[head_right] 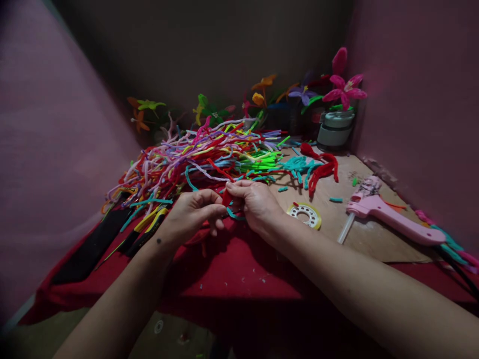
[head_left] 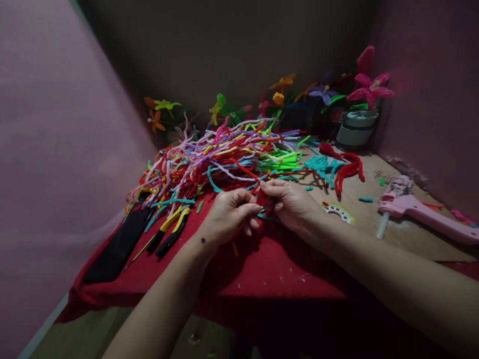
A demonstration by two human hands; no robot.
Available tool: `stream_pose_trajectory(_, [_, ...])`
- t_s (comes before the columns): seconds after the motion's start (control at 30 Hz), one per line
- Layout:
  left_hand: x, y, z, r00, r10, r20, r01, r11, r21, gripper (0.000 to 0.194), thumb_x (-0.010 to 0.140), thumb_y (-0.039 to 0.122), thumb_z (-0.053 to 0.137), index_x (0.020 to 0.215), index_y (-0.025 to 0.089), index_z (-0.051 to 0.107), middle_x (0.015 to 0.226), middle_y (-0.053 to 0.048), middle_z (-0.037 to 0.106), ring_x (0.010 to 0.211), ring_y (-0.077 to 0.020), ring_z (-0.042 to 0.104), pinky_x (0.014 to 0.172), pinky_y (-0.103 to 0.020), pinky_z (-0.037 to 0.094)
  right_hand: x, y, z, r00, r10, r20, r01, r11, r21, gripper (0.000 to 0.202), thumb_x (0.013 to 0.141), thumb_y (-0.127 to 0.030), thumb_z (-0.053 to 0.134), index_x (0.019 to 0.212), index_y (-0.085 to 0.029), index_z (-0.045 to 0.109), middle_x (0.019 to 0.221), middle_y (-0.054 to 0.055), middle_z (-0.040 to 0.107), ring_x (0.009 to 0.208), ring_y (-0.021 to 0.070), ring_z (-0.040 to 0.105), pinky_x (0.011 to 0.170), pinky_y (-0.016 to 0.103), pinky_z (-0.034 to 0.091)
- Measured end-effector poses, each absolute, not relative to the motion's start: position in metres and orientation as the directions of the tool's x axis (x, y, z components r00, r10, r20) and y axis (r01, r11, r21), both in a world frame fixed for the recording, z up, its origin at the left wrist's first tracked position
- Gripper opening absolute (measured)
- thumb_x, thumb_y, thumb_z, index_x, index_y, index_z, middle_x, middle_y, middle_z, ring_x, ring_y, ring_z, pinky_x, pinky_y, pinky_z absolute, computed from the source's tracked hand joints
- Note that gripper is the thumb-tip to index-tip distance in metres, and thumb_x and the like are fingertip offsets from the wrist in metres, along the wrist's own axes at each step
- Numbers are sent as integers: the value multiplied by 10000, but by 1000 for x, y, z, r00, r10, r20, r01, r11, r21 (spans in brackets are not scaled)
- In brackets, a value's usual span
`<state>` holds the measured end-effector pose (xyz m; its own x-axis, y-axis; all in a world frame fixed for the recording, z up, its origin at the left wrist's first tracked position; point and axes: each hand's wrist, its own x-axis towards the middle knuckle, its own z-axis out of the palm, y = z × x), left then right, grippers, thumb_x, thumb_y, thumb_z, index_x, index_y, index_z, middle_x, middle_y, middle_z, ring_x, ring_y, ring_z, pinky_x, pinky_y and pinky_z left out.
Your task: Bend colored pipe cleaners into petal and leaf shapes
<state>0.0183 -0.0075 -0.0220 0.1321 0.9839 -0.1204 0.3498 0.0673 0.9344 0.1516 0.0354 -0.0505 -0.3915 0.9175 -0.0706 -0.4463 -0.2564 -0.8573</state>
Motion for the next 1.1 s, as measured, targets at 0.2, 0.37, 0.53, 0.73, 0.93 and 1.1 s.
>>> stream_pose_trajectory(0.2, [18, -10, -25, 107, 994, 30, 410, -72, 909, 98, 719, 196, 575, 642, 159, 527, 451, 11, 595, 368, -104, 539, 378, -184, 433, 151, 38, -52, -401, 912, -89, -479, -292, -828, 201, 624, -257, 671, 558, -150, 515, 473, -48, 453, 411, 60, 365, 428, 226, 294])
stream_pose_trajectory(0.37, [17, -10, -20, 92, 992, -82, 241, 58, 969, 85, 722, 183, 576, 671, 144, 520, 461, 4, 605, 381, -107, 552, 408, -196, 455, 152, 36, -51, -421, 906, 49, -468, -171, -867, 213, 655, -326, 676, 622, -136, 585, 504, -28, 511, 439, 62, 402, 452, 226, 301])
stream_pose_trajectory(0.53, [14, -12, -22, 14, 1000, -5, 152, 3, 988, 143, 716, 237, 608, 675, 128, 526, 501, -10, 625, 382, -105, 556, 418, -197, 443, 149, 27, -50, -434, 900, 53, -360, -119, -925, 214, 619, -322, 695, 642, -126, 613, 578, -16, 548, 509, 73, 446, 511, 235, 330])
stream_pose_trajectory(0.73, [8, -8, -25, -58, 998, 19, 147, -10, 989, 245, 658, 283, 677, 825, 158, 549, 486, 41, 575, 319, -67, 454, 329, -162, 336, 149, 20, -42, -362, 928, 90, -184, 24, -983, 191, 667, -318, 623, 626, -132, 602, 562, -26, 505, 528, 78, 409, 520, 238, 304])
stream_pose_trajectory(0.93, [2, -4, -28, -10, 1000, -9, -68, 8, 998, 207, 651, 283, 694, 767, 135, 608, 497, 55, 469, 380, -11, 369, 369, -129, 259, 149, 16, -39, -460, 881, 111, -77, 85, -993, 229, 724, -305, 550, 573, -133, 539, 520, -47, 417, 499, 61, 320, 498, 233, 253])
stream_pose_trajectory(1.1, [4, -4, -28, -40, 999, -18, -148, 12, 989, 174, 641, 259, 700, 709, 137, 597, 537, 41, 499, 427, -22, 406, 422, -146, 320, 148, 14, -37, -474, 874, 104, -46, 93, -995, 165, 696, -241, 585, 583, -126, 551, 524, -54, 434, 488, 50, 321, 498, 229, 256])
